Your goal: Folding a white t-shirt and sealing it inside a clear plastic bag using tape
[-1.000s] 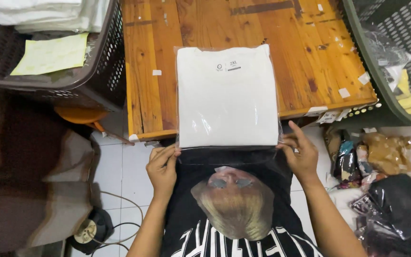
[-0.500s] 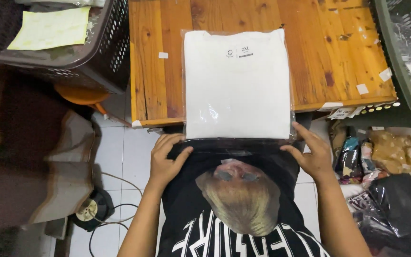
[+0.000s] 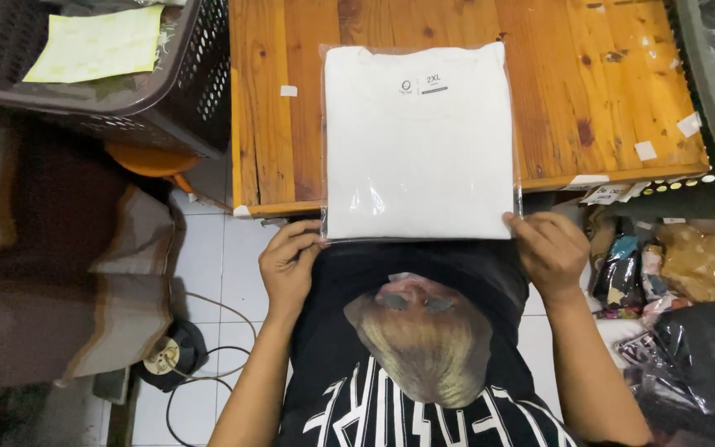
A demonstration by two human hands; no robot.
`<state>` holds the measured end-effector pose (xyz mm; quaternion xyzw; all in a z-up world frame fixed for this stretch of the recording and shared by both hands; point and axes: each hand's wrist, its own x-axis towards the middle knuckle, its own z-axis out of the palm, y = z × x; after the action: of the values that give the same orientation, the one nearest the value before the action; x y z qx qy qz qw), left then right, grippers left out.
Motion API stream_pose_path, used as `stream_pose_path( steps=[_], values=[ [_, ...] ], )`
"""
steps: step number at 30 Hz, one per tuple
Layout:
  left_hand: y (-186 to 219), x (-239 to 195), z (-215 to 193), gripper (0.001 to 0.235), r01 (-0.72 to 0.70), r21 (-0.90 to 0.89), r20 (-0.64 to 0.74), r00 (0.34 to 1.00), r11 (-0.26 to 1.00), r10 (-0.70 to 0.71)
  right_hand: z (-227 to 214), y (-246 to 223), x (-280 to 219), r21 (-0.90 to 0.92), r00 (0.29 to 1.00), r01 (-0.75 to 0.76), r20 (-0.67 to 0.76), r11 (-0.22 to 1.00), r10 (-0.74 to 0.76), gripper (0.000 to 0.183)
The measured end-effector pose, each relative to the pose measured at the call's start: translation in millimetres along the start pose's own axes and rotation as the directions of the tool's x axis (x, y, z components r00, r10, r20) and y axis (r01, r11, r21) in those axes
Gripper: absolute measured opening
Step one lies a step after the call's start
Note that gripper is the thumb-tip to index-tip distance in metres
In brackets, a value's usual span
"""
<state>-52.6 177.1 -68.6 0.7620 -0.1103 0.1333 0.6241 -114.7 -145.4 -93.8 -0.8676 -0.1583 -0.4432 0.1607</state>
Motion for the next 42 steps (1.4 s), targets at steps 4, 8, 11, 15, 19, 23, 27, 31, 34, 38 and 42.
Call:
stream_pose_path(
  steps=[4,8,11,15,19,23,27,31,34,38,42],
  values=[
    [-2.2,-5.0,0.1,0.01,0.069,0.004,0.024,0.997,0.998,-0.069,-0.2,-2.8,-4.9,0.032,0.997,-0.078,-0.008,0.996,0.078,0.021],
    [-3.8,-14.2,1.9,0.017,0.297,-0.369,0.098,0.955,0.881,-0.281,0.1,-25.7,-1.7,0.189,0.88,-0.466,-0.002,0.864,0.475,0.04],
    [-5.8,-17.6,3.9,0.025,0.417,-0.554,0.13,0.898,0.721,-0.42,3.3,-33.7,-9.9,0.365,0.603,-0.765,0.12,0.53,0.789,0.06],
    [-35.7,-21.2,4.7,0.016,0.592,-0.743,0.273,0.694,0.312,-0.667,4.9,-39.6,-14.0,0.607,0.197,-0.786,0.425,-0.117,0.884,0.063],
    [-6.4,-4.2,2.3,0.048,0.735,-0.678,0.523,0.465,-0.018,-0.714,-1.2,-32.2,-3.5,0.627,0.091,-0.718,0.518,-0.304,0.851,0.054],
    [-13.3,6.0,2.3,0.043,0.766,-0.642,0.565,0.473,-0.001,-0.676,-2.5,-26.7,-0.5,0.654,0.052,-0.638,0.564,-0.407,0.824,0.03],
    [4.2,19.5,1.8,0.033,0.765,-0.634,0.551,0.547,0.11,-0.63,5.0,-15.4,-8.7,0.641,0.052,-0.656,0.567,-0.4,0.822,0.028],
    [-8.3,17.2,2.8,0.027,0.767,-0.607,0.531,0.587,0.209,-0.612,6.3,-16.9,1.4,0.626,0.073,-0.7,0.541,-0.343,0.838,0.038],
    [-8.1,15.5,4.1,0.021,0.766,-0.584,0.51,0.604,0.269,-0.612,11.2,-11.3,-0.8,0.608,0.135,-0.762,0.485,-0.222,0.864,0.053],
    [4.7,15.9,3.4,0.03,0.776,-0.542,0.502,0.607,0.323,-0.616,7.7,-11.4,-5.1,0.583,0.149,-0.794,0.465,-0.175,0.873,0.061],
    [6.5,7.6,0.2,0.038,0.793,-0.491,0.516,0.599,0.362,-0.613,-8.2,-32.3,10.1,0.574,0.203,-0.81,0.461,-0.116,0.864,0.064]
  ],
)
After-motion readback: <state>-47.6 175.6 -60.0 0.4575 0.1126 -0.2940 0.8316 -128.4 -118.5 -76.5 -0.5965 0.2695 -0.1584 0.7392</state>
